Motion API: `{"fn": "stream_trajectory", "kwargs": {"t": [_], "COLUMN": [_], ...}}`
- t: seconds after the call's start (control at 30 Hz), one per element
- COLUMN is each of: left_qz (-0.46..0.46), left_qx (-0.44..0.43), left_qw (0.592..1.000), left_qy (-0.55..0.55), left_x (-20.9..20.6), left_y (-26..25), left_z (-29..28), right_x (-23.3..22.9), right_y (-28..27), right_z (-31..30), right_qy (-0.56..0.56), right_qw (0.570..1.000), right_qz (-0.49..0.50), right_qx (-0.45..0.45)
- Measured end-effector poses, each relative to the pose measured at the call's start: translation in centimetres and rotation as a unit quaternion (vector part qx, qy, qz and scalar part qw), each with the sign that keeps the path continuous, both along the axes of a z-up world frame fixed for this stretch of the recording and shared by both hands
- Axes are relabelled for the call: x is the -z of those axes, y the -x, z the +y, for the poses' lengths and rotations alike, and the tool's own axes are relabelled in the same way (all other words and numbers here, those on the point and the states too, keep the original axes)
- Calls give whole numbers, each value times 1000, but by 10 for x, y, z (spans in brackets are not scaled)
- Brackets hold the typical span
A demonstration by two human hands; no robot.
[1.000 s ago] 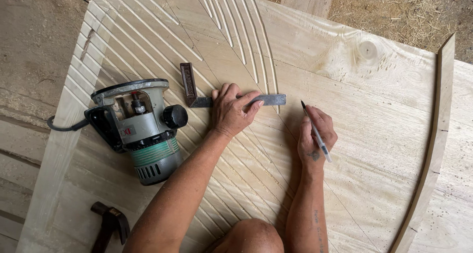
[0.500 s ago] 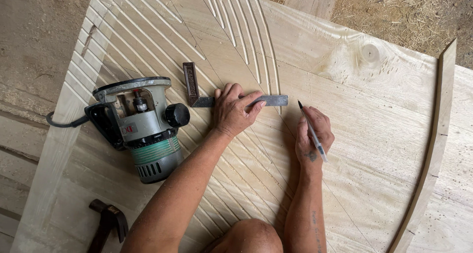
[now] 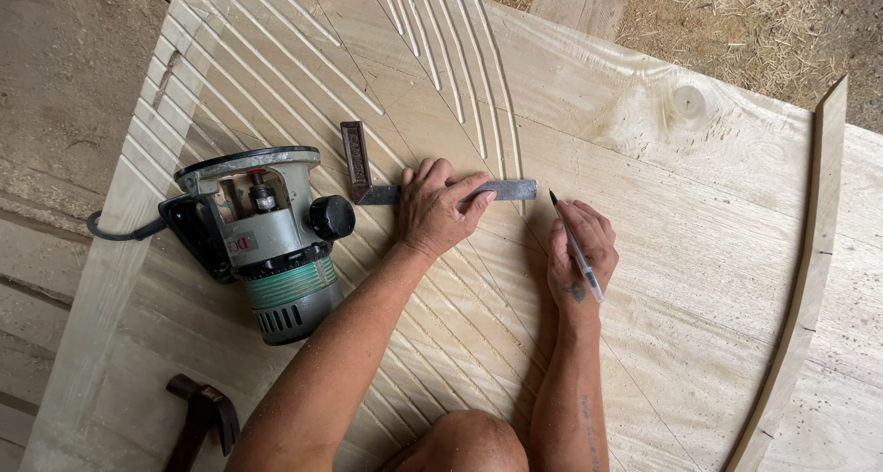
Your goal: The person carves decorative grooves into a wooden panel using a router, hammers a thin wooden strip into a curved groove, and marks measurements on the panel with a square and a pen.
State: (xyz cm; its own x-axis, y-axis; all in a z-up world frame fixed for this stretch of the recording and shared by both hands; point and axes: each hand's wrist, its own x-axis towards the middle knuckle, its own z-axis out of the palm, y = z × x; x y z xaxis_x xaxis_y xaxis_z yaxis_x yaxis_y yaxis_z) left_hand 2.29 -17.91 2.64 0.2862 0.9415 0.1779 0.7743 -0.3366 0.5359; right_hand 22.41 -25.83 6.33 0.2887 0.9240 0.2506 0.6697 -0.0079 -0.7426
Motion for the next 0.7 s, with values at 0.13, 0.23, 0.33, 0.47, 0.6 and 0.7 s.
{"fn": "stream_trajectory", "kwargs": {"t": [0.13,0.23,0.33,0.47,0.6,0.7], "left_qz": [-10,-35,-39,-33,-24,-25], "left_qx": [6,13,15,16,18,17], "left_qw": [1000,999,999,999,999,999], "left_qy": [-7,-26,-27,-29,-22,-22], "left_x": [-1,-1,-1,1,3,3], "left_y": [1,2,2,2,1,1], "left_z": [1,1,1,1,0,1], "right_x": [-1,0,0,1,2,2], "right_y": [1,1,2,3,3,3], "right_z": [1,2,2,1,0,1], "right_qy": [-3,-13,-15,-7,11,14], "right_qw": [1000,999,998,998,996,996], "right_qz": [-12,-36,-45,-54,-70,-76], "right_qx": [-14,-26,-36,-43,-44,-46]}}
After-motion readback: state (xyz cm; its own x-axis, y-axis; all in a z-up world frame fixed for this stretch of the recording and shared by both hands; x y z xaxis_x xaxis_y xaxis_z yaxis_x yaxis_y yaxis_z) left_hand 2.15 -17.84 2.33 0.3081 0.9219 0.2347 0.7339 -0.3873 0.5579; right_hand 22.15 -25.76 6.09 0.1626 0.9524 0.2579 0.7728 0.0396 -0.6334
